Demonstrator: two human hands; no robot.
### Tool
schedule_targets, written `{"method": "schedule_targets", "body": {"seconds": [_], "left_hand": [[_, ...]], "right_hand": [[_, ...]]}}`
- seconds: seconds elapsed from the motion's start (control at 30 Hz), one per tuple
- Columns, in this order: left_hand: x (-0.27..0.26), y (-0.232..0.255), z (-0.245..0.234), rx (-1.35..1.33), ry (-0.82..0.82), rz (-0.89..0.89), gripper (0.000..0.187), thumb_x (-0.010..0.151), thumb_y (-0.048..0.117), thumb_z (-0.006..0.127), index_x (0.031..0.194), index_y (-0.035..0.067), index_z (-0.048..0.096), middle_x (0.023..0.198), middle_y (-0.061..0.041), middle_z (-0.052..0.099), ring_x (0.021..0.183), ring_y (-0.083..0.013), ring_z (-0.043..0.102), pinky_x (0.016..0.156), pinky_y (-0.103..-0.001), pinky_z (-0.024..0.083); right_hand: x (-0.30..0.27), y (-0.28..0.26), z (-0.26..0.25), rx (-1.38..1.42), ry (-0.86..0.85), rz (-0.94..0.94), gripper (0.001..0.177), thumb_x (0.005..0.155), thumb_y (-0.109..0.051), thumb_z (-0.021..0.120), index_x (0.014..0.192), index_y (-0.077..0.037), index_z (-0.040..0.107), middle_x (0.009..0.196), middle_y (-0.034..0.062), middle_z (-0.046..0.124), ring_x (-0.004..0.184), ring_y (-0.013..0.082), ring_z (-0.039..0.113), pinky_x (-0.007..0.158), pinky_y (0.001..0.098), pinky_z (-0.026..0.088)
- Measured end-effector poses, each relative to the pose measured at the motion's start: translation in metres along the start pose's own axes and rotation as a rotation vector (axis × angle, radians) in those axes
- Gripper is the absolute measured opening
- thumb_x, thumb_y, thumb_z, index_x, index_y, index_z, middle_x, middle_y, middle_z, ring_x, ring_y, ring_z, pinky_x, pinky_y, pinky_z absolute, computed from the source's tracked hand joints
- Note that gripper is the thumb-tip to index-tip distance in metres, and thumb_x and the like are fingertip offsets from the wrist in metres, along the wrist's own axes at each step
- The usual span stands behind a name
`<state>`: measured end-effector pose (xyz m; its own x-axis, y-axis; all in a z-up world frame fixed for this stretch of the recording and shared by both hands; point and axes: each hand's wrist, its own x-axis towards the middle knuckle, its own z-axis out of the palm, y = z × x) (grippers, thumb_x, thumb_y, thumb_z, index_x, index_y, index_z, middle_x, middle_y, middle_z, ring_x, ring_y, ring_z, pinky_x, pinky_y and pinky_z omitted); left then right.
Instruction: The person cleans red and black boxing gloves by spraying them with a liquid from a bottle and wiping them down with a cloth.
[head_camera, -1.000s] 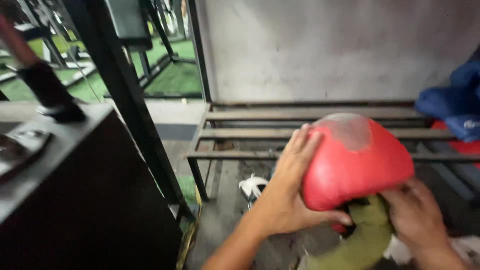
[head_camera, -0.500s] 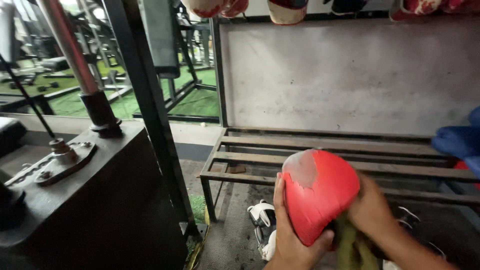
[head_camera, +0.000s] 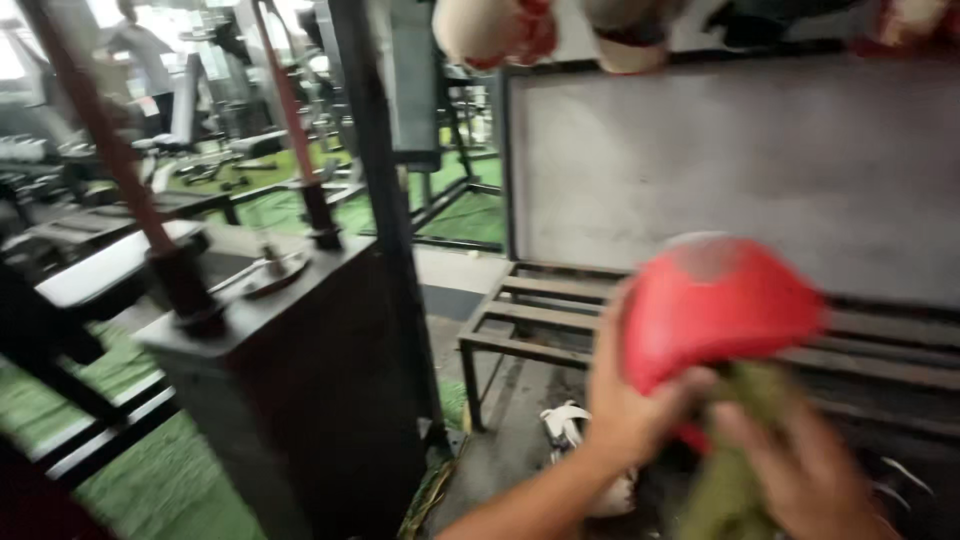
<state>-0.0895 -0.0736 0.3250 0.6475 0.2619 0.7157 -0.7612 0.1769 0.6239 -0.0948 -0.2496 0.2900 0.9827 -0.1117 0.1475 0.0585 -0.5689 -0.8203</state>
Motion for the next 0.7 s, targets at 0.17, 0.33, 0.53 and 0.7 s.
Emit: {"method": "schedule_targets", "body": {"seconds": [0.17,0.33,0.53,0.7], "left_hand": [[-0.027,0.05,0.013,-0.081,-0.111,0.065,0.103,0.084,0.067,0.065,0.156,0.006,0.023,0.16,-0.015,0.031,0.146,-0.0225,0.035,0.124,-0.039,0.03],[-0.037,0.036,-0.008,-0.232,0.017,0.073,0.106,0.088,0.067,0.073,0.157,0.006,0.02,0.16,-0.014,0.031,0.142,-0.0201,0.038,0.119,-0.034,0.033],[0.016,-0.014,-0.04,-0.457,0.077,0.188,0.127,0.091,0.069,0.088,0.159,0.003,0.005,0.163,-0.022,0.027,0.143,-0.0237,0.041,0.118,-0.038,0.035],[0.038,-0.079,-0.078,-0.596,0.036,0.067,0.132,0.084,0.063,0.097,0.161,0.007,0.005,0.158,-0.019,0.037,0.137,-0.0216,0.047,0.118,-0.039,0.037]], "right_hand": [[0.059,0.089,-0.022,-0.595,0.721,-1.099,0.032,0.095,-0.024,0.081,0.126,-0.013,0.079,0.131,0.0209,0.076,0.097,0.0419,0.071,0.092,0.0452,0.056],[0.066,0.007,-0.016,-0.589,0.272,-0.687,0.023,0.098,-0.027,0.055,0.102,-0.013,0.072,0.094,0.0146,0.074,0.086,0.0274,0.069,0.084,0.0432,0.051],[0.096,-0.076,0.022,-0.279,-0.078,-0.49,0.031,0.094,-0.031,0.056,0.09,-0.009,0.076,0.096,0.0014,0.082,0.095,0.0129,0.069,0.086,0.0356,0.053],[0.111,-0.12,0.09,-0.279,-0.025,-0.463,0.05,0.09,-0.038,0.052,0.136,-0.021,0.062,0.129,0.0083,0.075,0.125,0.0257,0.068,0.096,0.0398,0.048]]}}
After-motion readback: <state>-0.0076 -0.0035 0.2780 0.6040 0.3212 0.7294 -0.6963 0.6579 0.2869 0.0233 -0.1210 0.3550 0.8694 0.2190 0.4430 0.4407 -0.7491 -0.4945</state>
